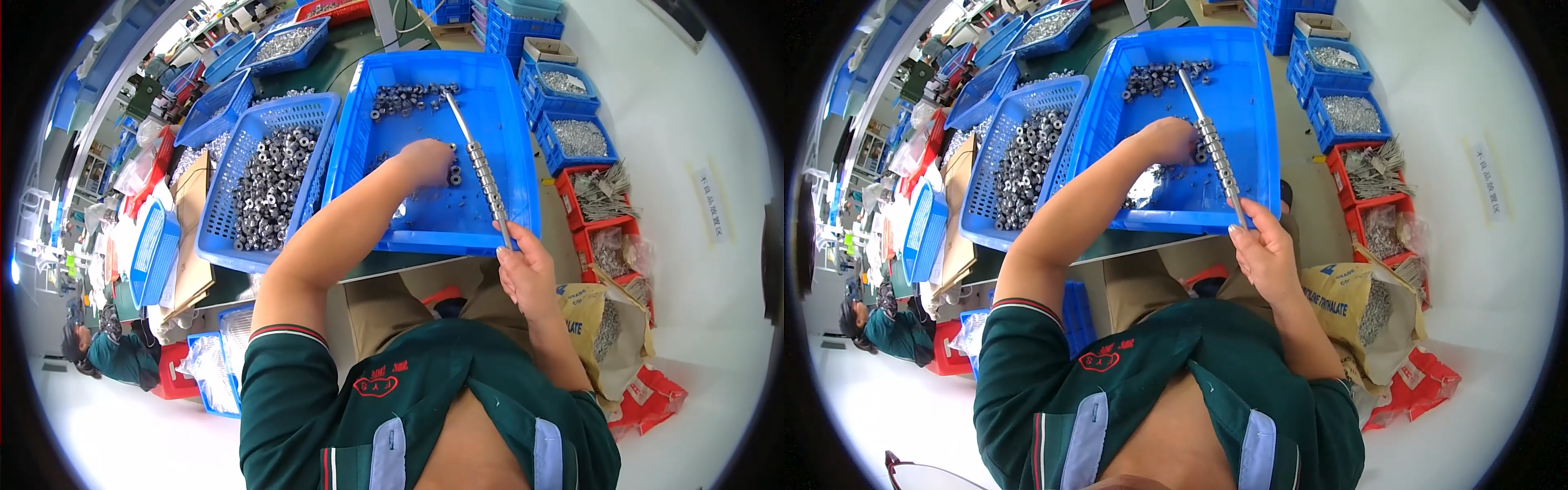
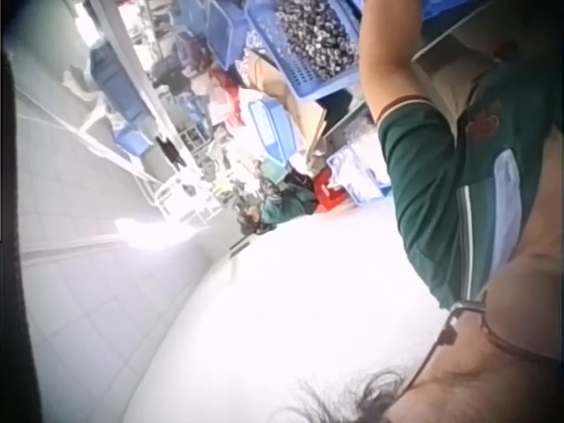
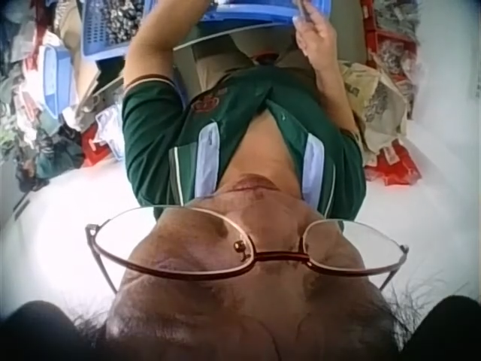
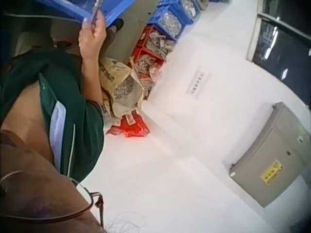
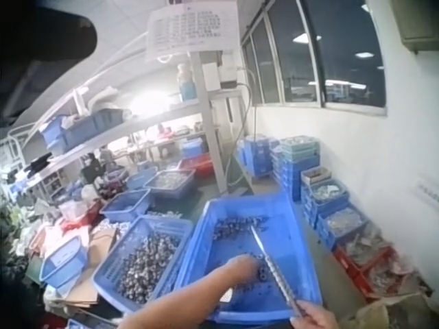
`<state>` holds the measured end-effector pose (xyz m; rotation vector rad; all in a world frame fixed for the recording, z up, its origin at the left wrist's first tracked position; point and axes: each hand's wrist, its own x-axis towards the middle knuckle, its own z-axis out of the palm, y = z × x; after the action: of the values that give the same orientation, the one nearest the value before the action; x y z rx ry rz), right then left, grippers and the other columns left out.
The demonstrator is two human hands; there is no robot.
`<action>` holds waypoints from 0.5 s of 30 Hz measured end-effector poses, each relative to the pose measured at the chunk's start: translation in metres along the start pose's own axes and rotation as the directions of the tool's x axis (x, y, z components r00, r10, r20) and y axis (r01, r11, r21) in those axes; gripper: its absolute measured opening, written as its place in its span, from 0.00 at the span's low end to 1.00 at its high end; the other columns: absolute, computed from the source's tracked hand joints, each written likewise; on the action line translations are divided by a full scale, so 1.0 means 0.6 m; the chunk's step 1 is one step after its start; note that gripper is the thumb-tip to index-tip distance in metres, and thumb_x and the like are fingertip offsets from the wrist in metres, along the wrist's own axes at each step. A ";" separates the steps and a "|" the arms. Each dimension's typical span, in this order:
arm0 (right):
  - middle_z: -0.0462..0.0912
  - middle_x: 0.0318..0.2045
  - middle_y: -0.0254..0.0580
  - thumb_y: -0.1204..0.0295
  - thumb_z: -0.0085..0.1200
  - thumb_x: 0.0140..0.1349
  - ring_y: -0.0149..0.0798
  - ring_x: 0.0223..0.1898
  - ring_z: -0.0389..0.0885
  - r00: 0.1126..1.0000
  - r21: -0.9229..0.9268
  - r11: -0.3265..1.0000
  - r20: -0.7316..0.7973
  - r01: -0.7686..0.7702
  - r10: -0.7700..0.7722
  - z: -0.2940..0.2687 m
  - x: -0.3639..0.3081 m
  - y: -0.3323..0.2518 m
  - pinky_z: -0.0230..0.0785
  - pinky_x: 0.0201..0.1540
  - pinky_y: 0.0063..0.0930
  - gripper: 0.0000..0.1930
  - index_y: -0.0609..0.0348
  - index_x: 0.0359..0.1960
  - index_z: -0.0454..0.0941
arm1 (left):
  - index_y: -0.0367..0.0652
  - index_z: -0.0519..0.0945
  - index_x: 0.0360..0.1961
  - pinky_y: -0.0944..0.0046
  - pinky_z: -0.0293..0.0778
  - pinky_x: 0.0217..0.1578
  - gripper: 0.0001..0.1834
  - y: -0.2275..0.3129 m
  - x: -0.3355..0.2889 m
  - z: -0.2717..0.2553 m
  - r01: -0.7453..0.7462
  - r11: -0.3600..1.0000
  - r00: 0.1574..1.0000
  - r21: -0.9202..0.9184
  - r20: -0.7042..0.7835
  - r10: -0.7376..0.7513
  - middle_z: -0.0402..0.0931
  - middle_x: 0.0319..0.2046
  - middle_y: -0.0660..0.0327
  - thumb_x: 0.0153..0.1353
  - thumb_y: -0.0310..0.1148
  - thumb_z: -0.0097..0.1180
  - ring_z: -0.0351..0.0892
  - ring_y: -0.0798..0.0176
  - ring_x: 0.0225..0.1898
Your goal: Manually thread small metal rings or bearings onto a metal rod as part of a manufacturing process.
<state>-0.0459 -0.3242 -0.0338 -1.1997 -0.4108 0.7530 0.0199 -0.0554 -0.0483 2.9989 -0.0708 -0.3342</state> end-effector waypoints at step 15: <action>0.62 0.12 0.24 0.76 0.45 0.64 0.17 0.10 0.57 1.000 -0.038 0.999 0.014 -0.018 0.019 -0.002 -0.008 0.000 0.48 0.13 0.13 0.20 0.61 0.58 0.64 | 0.40 0.76 0.38 0.60 0.76 0.41 0.07 -0.048 -0.032 -0.087 -0.220 -0.467 0.963 -0.856 -0.115 -0.242 0.78 0.33 0.54 0.59 0.29 0.53 0.79 0.57 0.39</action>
<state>-0.0484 -0.3283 -0.0339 -1.2361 -0.4281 0.7730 0.0137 -0.0198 0.0028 0.9509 0.2135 0.1207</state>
